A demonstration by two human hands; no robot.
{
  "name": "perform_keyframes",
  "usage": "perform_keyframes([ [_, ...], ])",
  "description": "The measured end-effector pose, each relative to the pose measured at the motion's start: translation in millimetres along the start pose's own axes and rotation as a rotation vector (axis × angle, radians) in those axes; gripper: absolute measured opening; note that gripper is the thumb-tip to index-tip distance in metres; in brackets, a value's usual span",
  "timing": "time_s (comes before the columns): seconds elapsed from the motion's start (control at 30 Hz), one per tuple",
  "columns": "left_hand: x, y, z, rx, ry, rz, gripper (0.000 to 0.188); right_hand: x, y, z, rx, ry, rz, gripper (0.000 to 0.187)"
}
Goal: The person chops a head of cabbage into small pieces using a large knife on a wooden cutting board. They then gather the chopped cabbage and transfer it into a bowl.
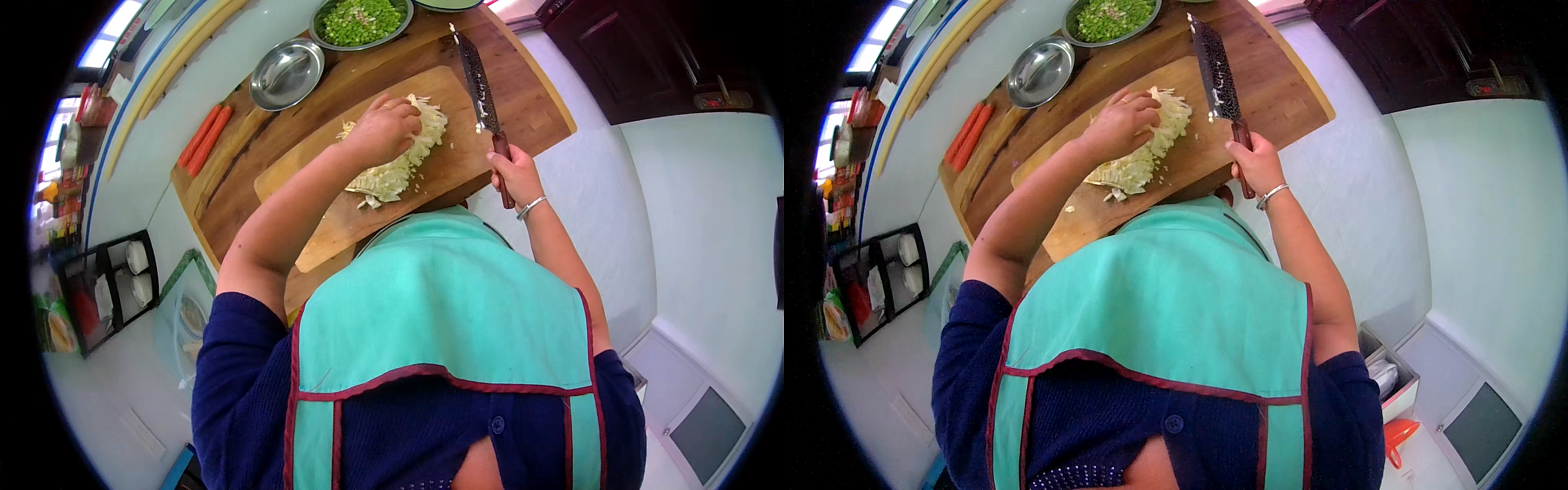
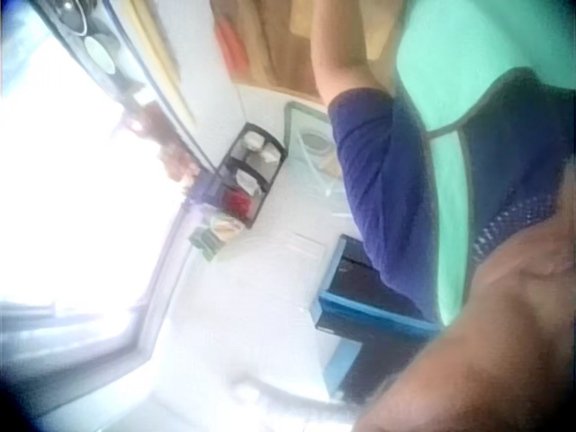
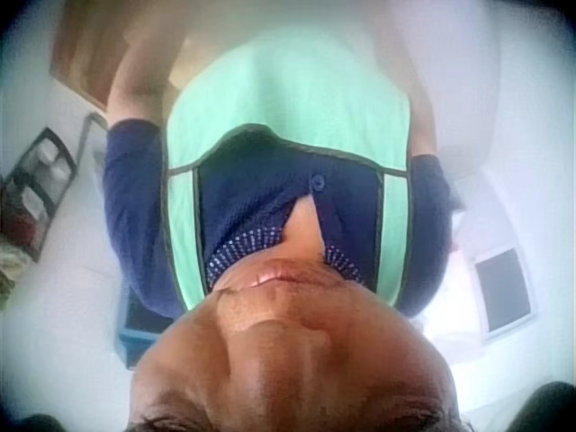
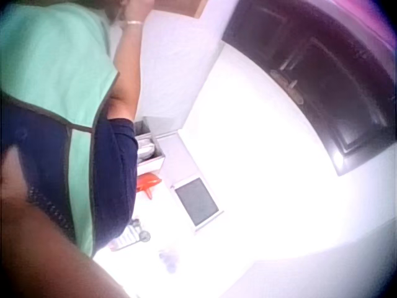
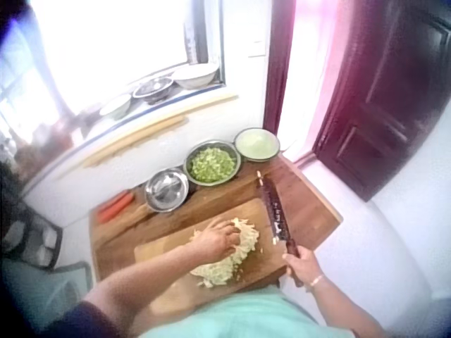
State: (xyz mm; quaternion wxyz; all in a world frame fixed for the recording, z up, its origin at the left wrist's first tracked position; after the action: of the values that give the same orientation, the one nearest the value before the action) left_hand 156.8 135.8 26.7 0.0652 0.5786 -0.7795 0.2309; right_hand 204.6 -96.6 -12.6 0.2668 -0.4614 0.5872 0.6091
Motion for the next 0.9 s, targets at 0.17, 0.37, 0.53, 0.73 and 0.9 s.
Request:
perform_keyframes([
  [0.17,-18,1,-16,0.195,0.345,-0.261,0.018,-8,0,-1,0.014,0.027,-0.034,0.015],
  [0.37,-37,12,-25,0.299,0.809,-0.568,0.018,-15,2,5,-0.031,0.014,-0.044,0.015],
  [0.53,-17,8,-50,0.277,0.303,-0.33,0.019,-16,3,3,-0.026,0.037,-0.046,0.015],
  [0.73,-20,25,-27,0.05,0.086,-0.225,0.023,-11,1,-6,0.003,0.02,-0.052,0.017],
  [0.9,-10,3,-19,0.213,-0.031,-0.173,0.023,-10,1,-12,0.006,0.013,-0.049,0.017],
])
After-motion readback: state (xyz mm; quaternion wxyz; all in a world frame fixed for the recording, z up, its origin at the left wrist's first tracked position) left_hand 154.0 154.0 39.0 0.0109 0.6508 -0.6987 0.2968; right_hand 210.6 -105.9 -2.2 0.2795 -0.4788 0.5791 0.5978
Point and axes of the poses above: each hand's wrist, its own y-axis away from the middle knuckle, its own z-axis out of the palm, x = y × z, the point moved 6 cm from there along -y, towards the middle knuckle, and after that the axes turned 15 degrees about x, right-handed, at the moved point
